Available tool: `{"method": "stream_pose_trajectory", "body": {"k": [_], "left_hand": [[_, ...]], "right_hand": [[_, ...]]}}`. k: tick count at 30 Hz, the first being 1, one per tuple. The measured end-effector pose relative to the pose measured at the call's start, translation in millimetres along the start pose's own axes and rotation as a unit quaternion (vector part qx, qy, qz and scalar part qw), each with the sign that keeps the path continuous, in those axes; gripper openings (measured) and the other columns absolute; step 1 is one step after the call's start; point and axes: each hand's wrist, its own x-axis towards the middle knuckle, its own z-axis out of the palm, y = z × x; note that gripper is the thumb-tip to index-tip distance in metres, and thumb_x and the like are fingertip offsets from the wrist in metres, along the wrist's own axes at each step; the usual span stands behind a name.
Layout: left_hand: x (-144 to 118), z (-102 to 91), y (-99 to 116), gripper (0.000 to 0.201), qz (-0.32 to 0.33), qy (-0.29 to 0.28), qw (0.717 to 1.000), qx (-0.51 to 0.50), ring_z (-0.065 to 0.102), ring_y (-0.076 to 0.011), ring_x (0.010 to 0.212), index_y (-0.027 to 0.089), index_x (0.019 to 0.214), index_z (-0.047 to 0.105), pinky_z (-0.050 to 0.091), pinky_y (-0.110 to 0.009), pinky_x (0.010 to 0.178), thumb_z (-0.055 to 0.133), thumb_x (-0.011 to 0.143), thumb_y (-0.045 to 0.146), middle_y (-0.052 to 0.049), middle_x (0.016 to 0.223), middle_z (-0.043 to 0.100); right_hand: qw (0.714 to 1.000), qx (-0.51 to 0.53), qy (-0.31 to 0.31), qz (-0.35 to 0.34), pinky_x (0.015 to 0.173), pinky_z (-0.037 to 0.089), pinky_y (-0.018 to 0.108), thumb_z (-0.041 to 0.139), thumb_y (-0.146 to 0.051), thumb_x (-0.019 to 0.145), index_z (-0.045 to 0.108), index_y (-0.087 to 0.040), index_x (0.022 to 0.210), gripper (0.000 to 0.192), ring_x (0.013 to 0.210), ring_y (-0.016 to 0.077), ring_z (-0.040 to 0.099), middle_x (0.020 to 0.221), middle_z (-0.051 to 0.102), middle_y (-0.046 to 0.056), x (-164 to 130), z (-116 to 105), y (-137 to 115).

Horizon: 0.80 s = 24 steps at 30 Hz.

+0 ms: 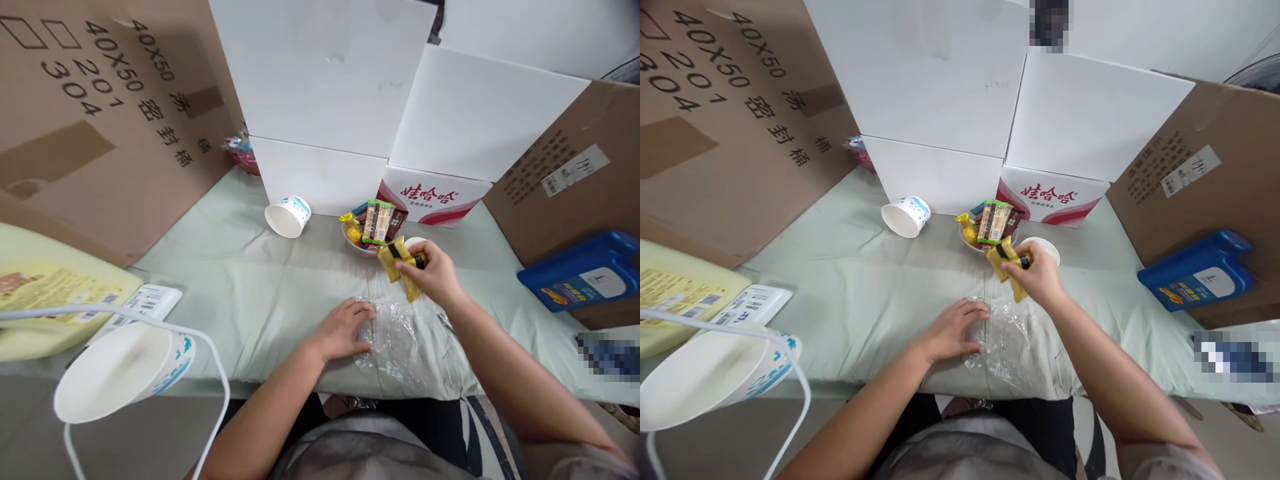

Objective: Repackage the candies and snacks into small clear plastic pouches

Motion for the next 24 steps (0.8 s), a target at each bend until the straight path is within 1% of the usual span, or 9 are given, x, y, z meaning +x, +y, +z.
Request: {"method": "stream_pose_trajectory", "body": {"k": [1,3,6,9,11,13,18,20,24], "left_hand": [[-0.1,-0.1,-0.3,0.059,-0.001,0.000,1.000,-0.001,0.053,-0.0268,0.114,0.024,0.115,0.060,0.043,-0.044,0.102,0.085,0.062,0.034,-0.005,0.125,0.060],[-0.2,0.1,-1.3,0.055,-0.001,0.002,1.000,-0.001,0.053,-0.0263,0.114,0.024,0.112,0.061,0.044,-0.043,0.101,0.084,0.063,0.033,-0.005,0.125,0.060],[-0.3,1.4,-3.1,0.051,0.005,0.009,1.000,-0.005,0.054,-0.0259,0.112,0.023,0.108,0.062,0.044,-0.041,0.100,0.084,0.063,0.032,-0.005,0.122,0.061],[-0.3,3.3,-5.4,0.046,0.013,0.020,1.000,-0.012,0.055,-0.0255,0.110,0.024,0.103,0.063,0.045,-0.040,0.097,0.083,0.063,0.033,-0.005,0.119,0.063],[-0.2,4.8,-7.1,0.043,0.019,0.027,0.999,-0.010,0.056,-0.0253,0.108,0.024,0.102,0.063,0.046,-0.039,0.096,0.082,0.064,0.034,-0.005,0.118,0.063],[-0.2,6.3,-8.7,0.043,0.024,0.029,0.999,-0.003,0.057,-0.0250,0.107,0.023,0.101,0.064,0.045,-0.039,0.096,0.082,0.064,0.034,-0.004,0.117,0.064],[-0.6,7.7,-9.3,0.040,0.031,0.031,0.999,0.005,0.057,-0.0247,0.106,0.022,0.099,0.063,0.044,-0.039,0.098,0.081,0.066,0.034,-0.005,0.118,0.063],[-0.8,6.6,-8.0,0.039,0.027,0.032,0.999,0.000,0.057,-0.0245,0.107,0.022,0.099,0.062,0.045,-0.039,0.097,0.080,0.067,0.034,-0.005,0.118,0.063],[-1.3,2.2,-4.7,0.038,0.014,0.021,1.000,-0.007,0.056,-0.0244,0.108,0.022,0.100,0.062,0.046,-0.039,0.096,0.079,0.069,0.036,-0.006,0.118,0.062]], "right_hand": [[0.999,-0.020,0.036,0.003,0.060,0.044,0.029,0.072,-0.047,0.066,0.058,-0.021,0.089,0.037,0.067,0.0173,0.056,0.079,0.064,0.001,13.8,-0.4,-10.4],[0.996,-0.057,0.067,-0.003,0.067,0.046,0.031,0.071,-0.045,0.069,0.059,-0.021,0.094,0.036,0.078,0.0201,0.060,0.089,0.066,0.003,42.1,3.7,-29.7],[0.992,-0.116,0.045,-0.016,0.076,0.047,0.033,0.069,-0.042,0.073,0.058,-0.020,0.101,0.038,0.091,0.0232,0.061,0.099,0.066,0.006,78.1,21.4,-52.1],[0.981,-0.191,-0.009,-0.013,0.079,0.046,0.034,0.068,-0.038,0.077,0.057,-0.017,0.106,0.038,0.098,0.0260,0.061,0.105,0.066,0.011,98.5,43.9,-67.8],[0.969,-0.241,-0.044,-0.008,0.079,0.047,0.034,0.068,-0.036,0.078,0.056,-0.014,0.109,0.039,0.099,0.0277,0.062,0.106,0.067,0.014,104.4,55.0,-75.5],[0.958,-0.281,-0.065,-0.011,0.078,0.047,0.035,0.068,-0.036,0.078,0.056,-0.012,0.110,0.041,0.098,0.0290,0.063,0.106,0.067,0.016,107.1,60.5,-80.3],[0.938,-0.333,-0.088,-0.021,0.079,0.047,0.038,0.066,-0.048,0.079,0.056,-0.015,0.108,0.045,0.101,0.0309,0.063,0.110,0.066,0.017,107.6,56.3,-76.3],[0.939,-0.333,-0.074,-0.033,0.079,0.047,0.039,0.061,-0.054,0.081,0.055,-0.016,0.106,0.046,0.103,0.0315,0.062,0.108,0.066,0.017,105.2,52.3,-69.6],[0.958,-0.284,-0.005,-0.041,0.076,0.046,0.038,0.054,-0.062,0.083,0.053,-0.019,0.104,0.047,0.098,0.0314,0.062,0.103,0.067,0.015,100.8,40.9,-53.4]]}}
